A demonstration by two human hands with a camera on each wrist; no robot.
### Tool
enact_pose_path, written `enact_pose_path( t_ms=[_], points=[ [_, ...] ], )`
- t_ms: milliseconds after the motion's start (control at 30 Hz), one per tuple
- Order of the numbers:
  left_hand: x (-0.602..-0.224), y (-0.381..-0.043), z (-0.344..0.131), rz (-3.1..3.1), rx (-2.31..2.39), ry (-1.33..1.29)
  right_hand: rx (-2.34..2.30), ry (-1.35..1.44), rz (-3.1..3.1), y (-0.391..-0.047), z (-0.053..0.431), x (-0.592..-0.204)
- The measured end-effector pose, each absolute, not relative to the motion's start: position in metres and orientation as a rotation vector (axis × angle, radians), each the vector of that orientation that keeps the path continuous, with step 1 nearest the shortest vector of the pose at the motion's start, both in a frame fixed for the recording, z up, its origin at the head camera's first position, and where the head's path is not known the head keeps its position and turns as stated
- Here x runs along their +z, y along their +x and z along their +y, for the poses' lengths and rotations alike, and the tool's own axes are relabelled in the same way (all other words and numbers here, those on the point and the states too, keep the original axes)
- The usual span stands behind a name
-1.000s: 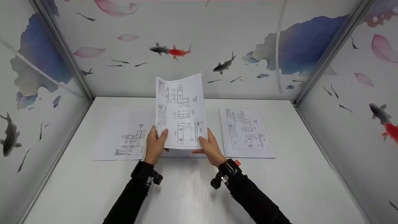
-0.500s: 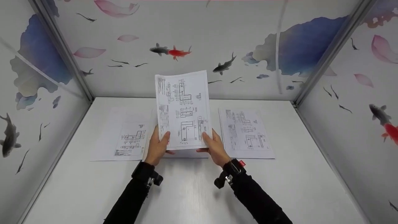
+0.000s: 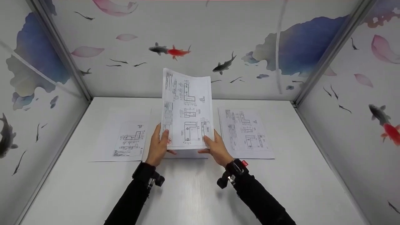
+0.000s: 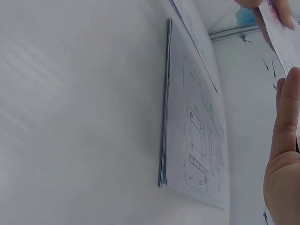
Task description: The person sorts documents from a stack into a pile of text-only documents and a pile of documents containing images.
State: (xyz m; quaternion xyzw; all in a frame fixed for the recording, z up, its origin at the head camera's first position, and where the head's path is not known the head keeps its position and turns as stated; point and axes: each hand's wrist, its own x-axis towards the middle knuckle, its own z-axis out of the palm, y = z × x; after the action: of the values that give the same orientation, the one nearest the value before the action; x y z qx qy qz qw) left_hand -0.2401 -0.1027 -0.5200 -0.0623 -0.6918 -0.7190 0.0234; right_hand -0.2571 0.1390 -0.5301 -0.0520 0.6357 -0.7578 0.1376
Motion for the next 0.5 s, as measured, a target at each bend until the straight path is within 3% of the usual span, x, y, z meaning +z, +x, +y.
enact_pose_path(
  t_ms=[233, 500],
  points=[
    [-0.528, -0.240, -0.101, -2.415, -2.201, -0.117, -2.185, -0.181, 1.885, -0.262, 0.164, -0.533],
    [-0.527, -0.243, -0.081, -2.681, -2.138, -0.140, -2.068, 0.019, 2.129, -0.270, 0.198, -0.537]
  ],
)
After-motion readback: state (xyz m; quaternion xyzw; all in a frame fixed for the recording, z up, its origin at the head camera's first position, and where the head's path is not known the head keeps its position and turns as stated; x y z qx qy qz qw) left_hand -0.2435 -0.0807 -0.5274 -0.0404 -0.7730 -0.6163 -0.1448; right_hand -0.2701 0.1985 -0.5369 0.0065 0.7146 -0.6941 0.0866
